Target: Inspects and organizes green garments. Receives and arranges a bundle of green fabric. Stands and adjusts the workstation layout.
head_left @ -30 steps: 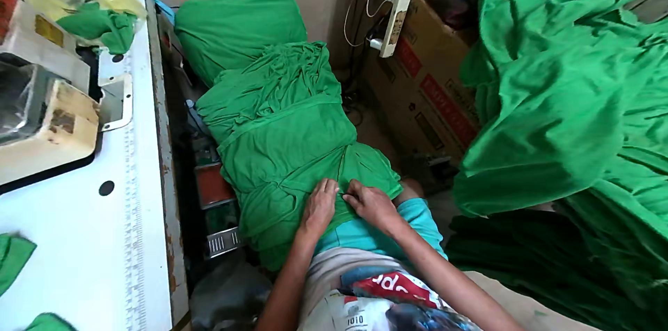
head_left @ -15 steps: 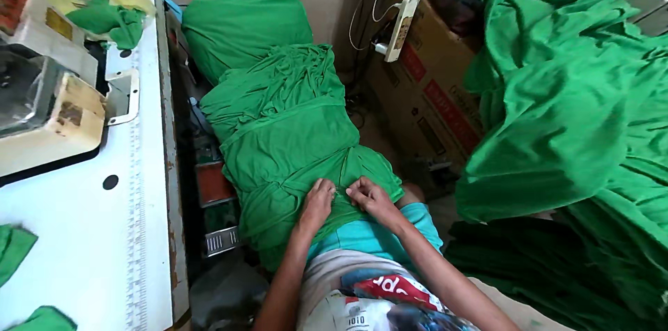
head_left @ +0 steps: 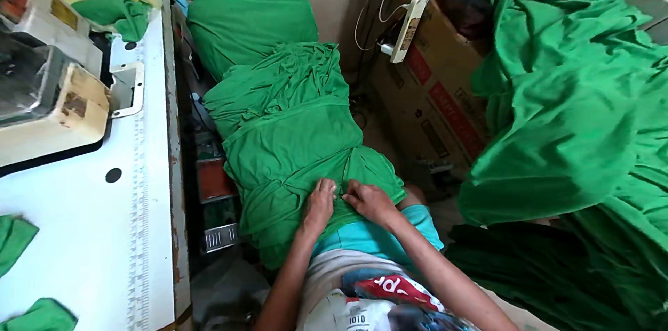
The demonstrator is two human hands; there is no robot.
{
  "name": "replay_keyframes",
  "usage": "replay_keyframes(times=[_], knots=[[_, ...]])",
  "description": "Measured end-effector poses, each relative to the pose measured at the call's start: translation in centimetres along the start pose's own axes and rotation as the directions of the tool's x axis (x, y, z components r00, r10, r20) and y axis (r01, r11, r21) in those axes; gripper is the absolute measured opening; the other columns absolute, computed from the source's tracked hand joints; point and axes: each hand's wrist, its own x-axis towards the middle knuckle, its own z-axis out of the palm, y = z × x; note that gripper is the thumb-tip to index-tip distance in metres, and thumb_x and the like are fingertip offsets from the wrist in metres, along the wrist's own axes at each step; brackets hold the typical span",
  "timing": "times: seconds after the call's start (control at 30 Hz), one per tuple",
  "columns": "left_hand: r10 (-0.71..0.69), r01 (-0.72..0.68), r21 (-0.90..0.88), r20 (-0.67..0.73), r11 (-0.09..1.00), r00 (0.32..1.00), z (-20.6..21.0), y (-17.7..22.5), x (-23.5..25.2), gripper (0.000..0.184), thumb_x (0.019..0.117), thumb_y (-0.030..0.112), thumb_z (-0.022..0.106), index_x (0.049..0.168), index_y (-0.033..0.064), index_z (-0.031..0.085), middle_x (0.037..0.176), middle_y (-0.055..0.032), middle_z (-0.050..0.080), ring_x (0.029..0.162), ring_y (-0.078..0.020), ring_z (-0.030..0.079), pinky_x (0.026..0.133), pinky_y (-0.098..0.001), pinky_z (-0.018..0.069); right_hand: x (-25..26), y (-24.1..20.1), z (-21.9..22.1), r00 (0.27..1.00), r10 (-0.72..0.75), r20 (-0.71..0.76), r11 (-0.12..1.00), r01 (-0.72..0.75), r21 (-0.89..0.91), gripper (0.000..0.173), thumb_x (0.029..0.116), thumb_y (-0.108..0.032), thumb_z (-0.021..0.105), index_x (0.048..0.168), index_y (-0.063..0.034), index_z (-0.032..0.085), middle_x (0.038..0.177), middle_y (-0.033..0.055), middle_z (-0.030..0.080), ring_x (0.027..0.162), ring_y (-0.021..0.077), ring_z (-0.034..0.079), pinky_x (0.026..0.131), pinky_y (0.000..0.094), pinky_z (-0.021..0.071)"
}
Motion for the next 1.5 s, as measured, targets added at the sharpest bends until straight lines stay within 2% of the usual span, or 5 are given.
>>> replay_keyframes(times=[0.17,0.43,0.63,0.83,1.5], knots=[[-0.115,0.063,-0.311,-0.153,0.948,0.981,-2.2,-0.8,-1.2,0.026,0.108,0.008,0.043,0.12,-0.0098,0.058,0.103,-0.0183,0.068,0.083,-0.0203,0.07,0.074,-0.0357,0.0609,0.0,4.5,1.5,0.972,-0.114,-0.207,0.857,0.202,0.475,0.039,0.0955,-0.03,0.068,0.119,-0.0013,0.058,0.095,0.0062,0.063,0.082,0.0131,0.06,0.077,0.0328,0.0522],[-0.37,0.51,0.088,-0.585,0.856,0.722,-9.8,-5.8,-6.0,0.042,0.1018,0.018,0.06,0.136,-0.0064,0.055,0.137,-0.0309,0.056,0.128,-0.0509,0.052,0.105,-0.0675,0.0386,-1.6,6.7,2.8,0.919,-0.202,-0.338,0.924,0.293,0.245,0.025,0.0944,-0.024,0.07,0.108,-0.0025,0.069,0.11,0.0123,0.064,0.095,0.0188,0.064,0.084,0.0371,0.0549],[-0.221,0.188,-0.143,-0.277,0.972,0.935,-5.4,0.5,-3.5,0.031,0.1067,0.02,0.052,0.116,-0.0062,0.065,0.108,-0.0199,0.069,0.097,-0.0267,0.068,0.089,-0.0436,0.0564,-1.9,5.2,2.8,0.841,-0.227,-0.492,0.887,0.387,0.252,0.03,0.0954,-0.032,0.069,0.105,-0.0033,0.069,0.103,0.0089,0.066,0.089,0.0135,0.063,0.079,0.0322,0.0545],[-0.254,0.242,0.084,0.178,0.967,0.951,-1.4,3.3,-0.9,0.035,0.1027,0.024,0.061,0.123,-0.0047,0.065,0.128,-0.0239,0.062,0.123,-0.0358,0.059,0.108,-0.048,0.0464,-1.1,4.6,2.6,0.923,-0.168,-0.345,0.867,0.305,0.394,0.031,0.0951,-0.02,0.068,0.119,-0.0016,0.063,0.099,0.0076,0.067,0.086,0.0138,0.063,0.079,0.033,0.0541],[-0.15,0.18,-0.402,0.104,0.898,0.983,-1.9,-0.9,-2.2,0.02,0.1021,0.012,0.058,0.111,-0.0037,0.067,0.114,-0.0139,0.065,0.097,-0.0129,0.066,0.088,-0.027,0.0553,-0.9,2.1,1.6,0.907,-0.356,-0.227,0.932,0.326,-0.16,0.029,0.1026,-0.028,0.06,0.117,-0.0049,0.069,0.11,0.0165,0.072,0.1,0.0354,0.071,0.083,0.0572,0.0551]])
